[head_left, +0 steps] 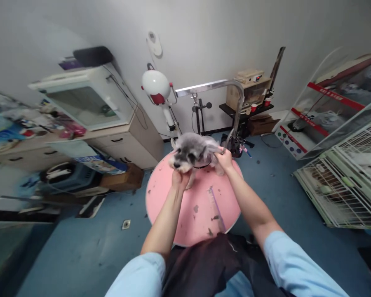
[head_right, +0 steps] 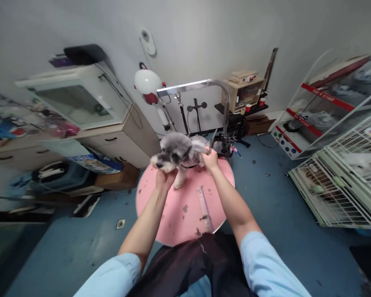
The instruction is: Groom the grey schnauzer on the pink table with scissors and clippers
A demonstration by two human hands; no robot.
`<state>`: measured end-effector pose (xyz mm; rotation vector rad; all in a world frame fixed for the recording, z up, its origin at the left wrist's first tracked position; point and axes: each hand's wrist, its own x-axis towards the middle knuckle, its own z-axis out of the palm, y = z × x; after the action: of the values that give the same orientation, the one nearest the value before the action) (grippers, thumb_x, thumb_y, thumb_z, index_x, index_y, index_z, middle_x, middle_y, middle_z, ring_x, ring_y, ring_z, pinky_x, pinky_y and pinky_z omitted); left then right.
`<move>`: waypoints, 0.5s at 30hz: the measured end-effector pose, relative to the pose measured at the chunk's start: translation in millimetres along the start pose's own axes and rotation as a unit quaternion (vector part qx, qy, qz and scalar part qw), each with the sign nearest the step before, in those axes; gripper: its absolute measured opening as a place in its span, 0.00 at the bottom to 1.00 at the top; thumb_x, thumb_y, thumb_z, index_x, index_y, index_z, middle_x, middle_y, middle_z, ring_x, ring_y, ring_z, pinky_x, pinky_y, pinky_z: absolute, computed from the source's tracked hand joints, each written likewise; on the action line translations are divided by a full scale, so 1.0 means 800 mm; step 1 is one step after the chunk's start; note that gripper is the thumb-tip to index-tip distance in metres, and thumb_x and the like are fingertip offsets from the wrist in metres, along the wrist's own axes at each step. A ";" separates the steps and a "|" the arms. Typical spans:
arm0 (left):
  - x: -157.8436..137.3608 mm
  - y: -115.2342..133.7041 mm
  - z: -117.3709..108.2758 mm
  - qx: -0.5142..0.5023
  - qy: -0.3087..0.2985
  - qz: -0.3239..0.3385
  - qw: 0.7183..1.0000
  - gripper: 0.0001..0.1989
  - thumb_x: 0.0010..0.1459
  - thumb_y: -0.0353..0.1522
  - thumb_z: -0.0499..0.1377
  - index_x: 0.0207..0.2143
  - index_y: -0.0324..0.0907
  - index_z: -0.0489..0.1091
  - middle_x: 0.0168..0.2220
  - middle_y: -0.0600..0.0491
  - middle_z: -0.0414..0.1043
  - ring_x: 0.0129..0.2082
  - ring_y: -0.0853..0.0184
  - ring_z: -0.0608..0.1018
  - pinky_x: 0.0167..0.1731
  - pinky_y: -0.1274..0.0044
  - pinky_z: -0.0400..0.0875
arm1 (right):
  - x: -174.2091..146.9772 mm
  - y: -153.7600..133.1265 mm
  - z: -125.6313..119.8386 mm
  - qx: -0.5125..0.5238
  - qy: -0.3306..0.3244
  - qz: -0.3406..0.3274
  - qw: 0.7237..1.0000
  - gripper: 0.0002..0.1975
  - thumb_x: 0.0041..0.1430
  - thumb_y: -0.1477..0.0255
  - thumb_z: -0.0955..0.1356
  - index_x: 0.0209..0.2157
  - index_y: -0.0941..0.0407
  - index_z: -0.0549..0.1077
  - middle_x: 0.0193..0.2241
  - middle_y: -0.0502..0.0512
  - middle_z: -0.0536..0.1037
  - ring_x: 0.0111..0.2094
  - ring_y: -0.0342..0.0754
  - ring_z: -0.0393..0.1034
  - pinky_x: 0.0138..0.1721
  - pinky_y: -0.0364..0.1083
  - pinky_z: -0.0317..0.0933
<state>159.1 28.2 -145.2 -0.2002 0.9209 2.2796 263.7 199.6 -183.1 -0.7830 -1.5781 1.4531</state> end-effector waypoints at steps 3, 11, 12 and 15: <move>-0.035 0.006 -0.083 0.017 0.061 -0.034 0.997 0.02 0.61 0.30 0.63 0.36 0.45 0.74 0.34 0.53 0.80 0.35 0.65 0.80 0.35 0.77 0.77 | -0.061 0.013 -0.018 0.018 -0.047 0.019 0.999 0.23 0.54 0.49 0.70 0.32 0.57 0.80 0.38 0.61 0.85 0.38 0.54 0.77 0.43 0.53 0.74; -0.097 0.020 -0.191 0.017 0.147 -0.053 0.988 0.18 0.69 0.47 0.55 0.31 0.46 0.69 0.27 0.55 0.75 0.26 0.67 0.76 0.26 0.77 0.72 | -0.146 0.035 0.020 0.033 -0.135 0.100 0.985 0.26 0.47 0.57 0.75 0.46 0.57 0.79 0.42 0.60 0.84 0.41 0.52 0.77 0.44 0.50 0.72; -0.099 0.021 -0.199 0.026 0.165 -0.065 0.984 0.19 0.72 0.45 0.52 0.31 0.46 0.68 0.26 0.55 0.75 0.25 0.67 0.75 0.26 0.77 0.72 | -0.157 0.038 0.033 0.039 -0.156 0.111 0.981 0.24 0.45 0.59 0.76 0.44 0.56 0.79 0.41 0.59 0.84 0.41 0.52 0.77 0.45 0.50 0.72; -0.102 0.018 -0.220 0.053 0.202 -0.075 0.975 0.19 0.74 0.40 0.46 0.30 0.46 0.67 0.26 0.56 0.76 0.28 0.68 0.76 0.34 0.76 0.75 | -0.206 0.044 0.056 0.043 -0.195 0.169 0.965 0.15 0.46 0.59 0.74 0.29 0.55 0.74 0.27 0.51 0.78 0.30 0.48 0.72 0.35 0.47 0.68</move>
<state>195.1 -139.7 -237.5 -0.6812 1.1845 2.0790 296.6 39.8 -243.7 -0.7751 -1.7097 2.0088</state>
